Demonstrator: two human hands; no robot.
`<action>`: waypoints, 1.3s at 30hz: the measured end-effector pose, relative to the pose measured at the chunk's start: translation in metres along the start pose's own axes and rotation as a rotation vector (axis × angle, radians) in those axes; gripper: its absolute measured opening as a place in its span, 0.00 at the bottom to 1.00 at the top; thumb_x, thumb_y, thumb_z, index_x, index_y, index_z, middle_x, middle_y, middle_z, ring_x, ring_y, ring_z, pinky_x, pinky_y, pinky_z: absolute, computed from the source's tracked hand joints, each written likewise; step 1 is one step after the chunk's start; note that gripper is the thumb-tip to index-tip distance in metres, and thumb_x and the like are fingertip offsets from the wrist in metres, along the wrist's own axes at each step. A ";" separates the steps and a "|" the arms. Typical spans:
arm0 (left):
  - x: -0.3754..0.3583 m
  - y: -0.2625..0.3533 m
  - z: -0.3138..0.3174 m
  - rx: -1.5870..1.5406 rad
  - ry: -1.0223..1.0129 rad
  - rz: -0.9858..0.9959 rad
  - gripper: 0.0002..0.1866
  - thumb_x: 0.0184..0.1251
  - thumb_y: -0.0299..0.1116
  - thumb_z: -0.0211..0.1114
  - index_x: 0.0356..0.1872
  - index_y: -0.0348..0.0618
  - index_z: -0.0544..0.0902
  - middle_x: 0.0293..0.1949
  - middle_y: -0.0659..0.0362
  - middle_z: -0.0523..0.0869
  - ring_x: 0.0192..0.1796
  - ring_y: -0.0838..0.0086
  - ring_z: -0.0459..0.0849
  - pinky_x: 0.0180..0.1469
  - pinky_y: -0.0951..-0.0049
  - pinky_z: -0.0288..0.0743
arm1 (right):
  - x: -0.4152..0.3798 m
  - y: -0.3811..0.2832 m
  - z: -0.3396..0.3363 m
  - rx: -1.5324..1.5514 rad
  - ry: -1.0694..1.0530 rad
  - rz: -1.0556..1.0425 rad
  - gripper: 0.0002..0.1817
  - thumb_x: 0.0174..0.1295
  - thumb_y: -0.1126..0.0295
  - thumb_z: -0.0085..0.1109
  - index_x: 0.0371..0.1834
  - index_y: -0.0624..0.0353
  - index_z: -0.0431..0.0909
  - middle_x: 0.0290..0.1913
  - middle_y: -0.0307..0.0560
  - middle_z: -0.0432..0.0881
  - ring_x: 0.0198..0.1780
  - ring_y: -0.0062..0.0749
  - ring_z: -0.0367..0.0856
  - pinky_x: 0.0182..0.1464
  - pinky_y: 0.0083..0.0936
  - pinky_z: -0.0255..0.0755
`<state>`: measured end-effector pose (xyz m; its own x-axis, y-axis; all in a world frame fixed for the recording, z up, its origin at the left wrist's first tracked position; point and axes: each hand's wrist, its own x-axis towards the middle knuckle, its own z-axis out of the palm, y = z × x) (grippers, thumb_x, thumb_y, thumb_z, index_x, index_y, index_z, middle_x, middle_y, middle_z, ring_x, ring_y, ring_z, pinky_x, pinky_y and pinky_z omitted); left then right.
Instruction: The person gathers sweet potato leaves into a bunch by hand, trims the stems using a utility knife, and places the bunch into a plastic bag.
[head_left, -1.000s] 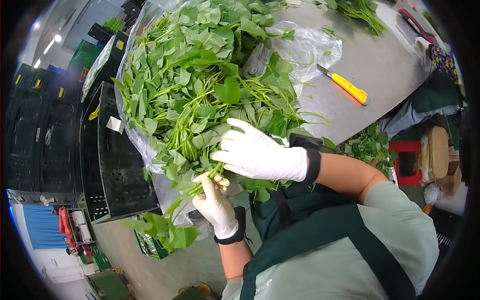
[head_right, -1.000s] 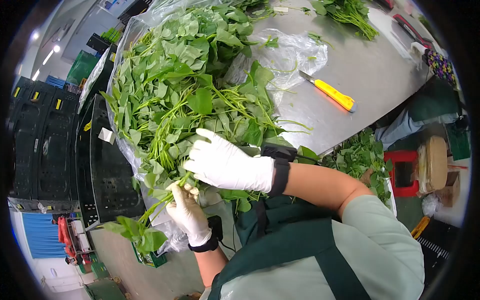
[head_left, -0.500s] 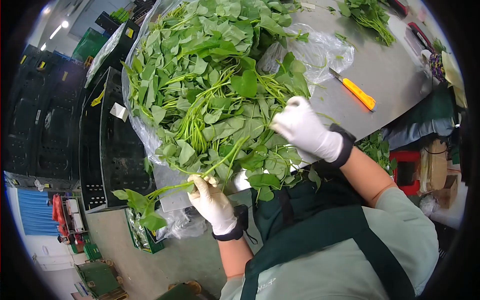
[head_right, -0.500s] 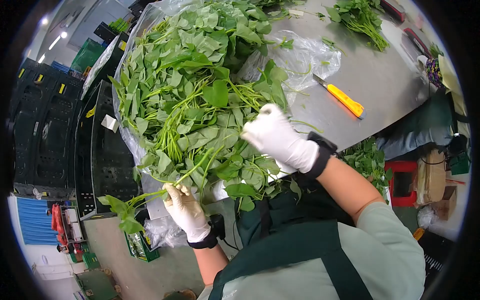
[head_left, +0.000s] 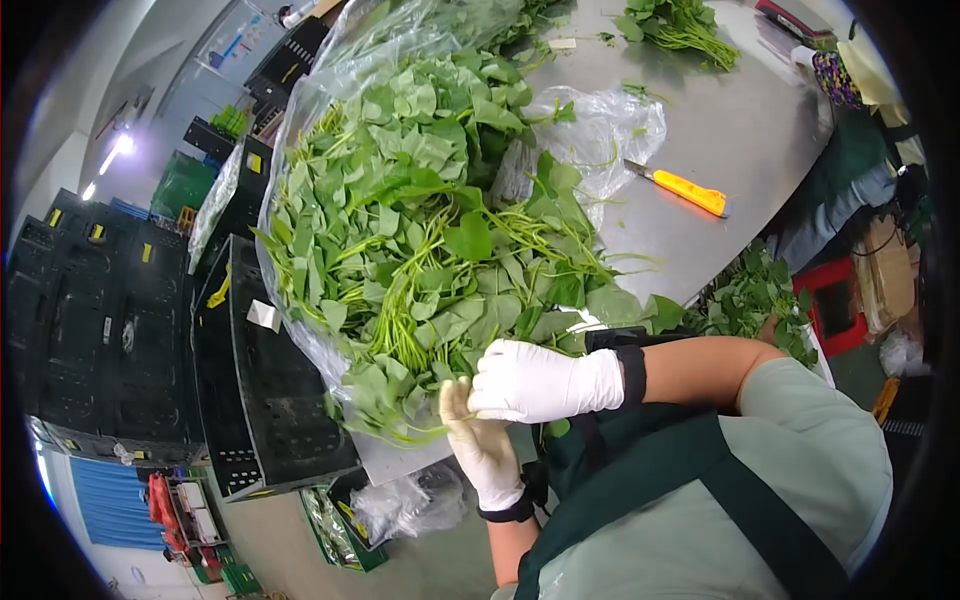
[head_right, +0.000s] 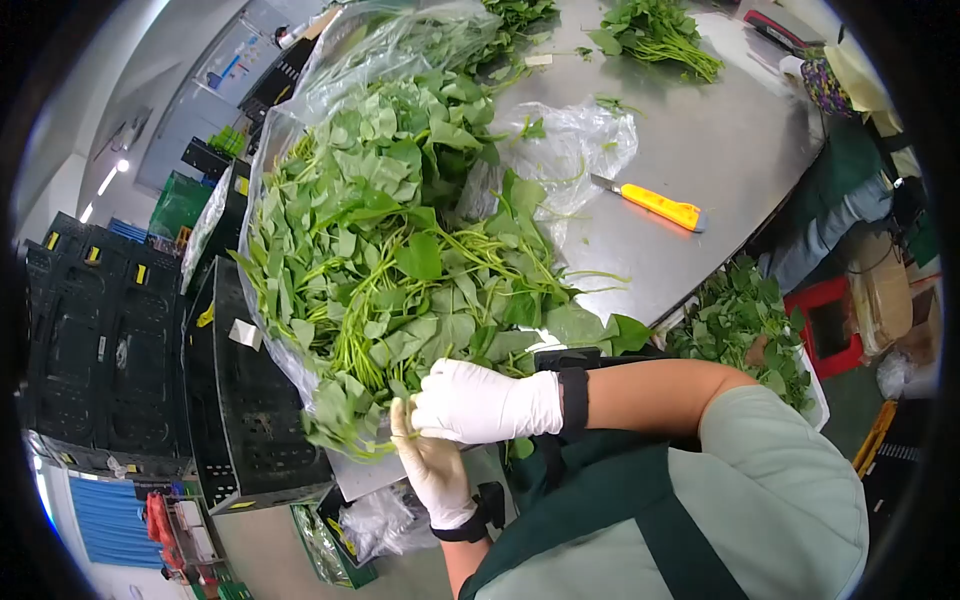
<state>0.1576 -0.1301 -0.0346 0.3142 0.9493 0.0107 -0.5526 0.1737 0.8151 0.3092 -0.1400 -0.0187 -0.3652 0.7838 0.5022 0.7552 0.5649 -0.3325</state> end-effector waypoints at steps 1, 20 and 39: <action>0.000 0.001 -0.003 -0.031 -0.008 -0.034 0.20 0.77 0.46 0.50 0.59 0.43 0.73 0.53 0.57 0.79 0.58 0.70 0.75 0.63 0.65 0.68 | 0.002 0.002 0.000 0.003 -0.059 -0.004 0.12 0.63 0.59 0.53 0.24 0.48 0.76 0.25 0.39 0.74 0.34 0.34 0.74 0.42 0.31 0.66; -0.006 -0.005 -0.008 0.035 0.036 0.050 0.13 0.78 0.36 0.50 0.50 0.37 0.76 0.27 0.61 0.77 0.32 0.74 0.73 0.44 0.69 0.71 | 0.059 0.097 -0.039 -0.173 0.425 0.189 0.06 0.54 0.62 0.65 0.31 0.50 0.83 0.35 0.39 0.76 0.43 0.37 0.74 0.50 0.34 0.65; 0.048 0.006 0.051 0.048 -0.069 0.103 0.18 0.76 0.31 0.53 0.61 0.30 0.70 0.30 0.61 0.79 0.33 0.80 0.75 0.39 0.79 0.71 | 0.010 0.032 -0.048 0.774 0.263 0.495 0.10 0.64 0.71 0.58 0.46 0.64 0.78 0.38 0.45 0.85 0.40 0.21 0.80 0.44 0.21 0.74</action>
<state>0.2086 -0.0966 -0.0002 0.3111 0.9408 0.1348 -0.5475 0.0615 0.8345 0.3554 -0.1264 0.0139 0.1046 0.9498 0.2947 0.1874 0.2722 -0.9438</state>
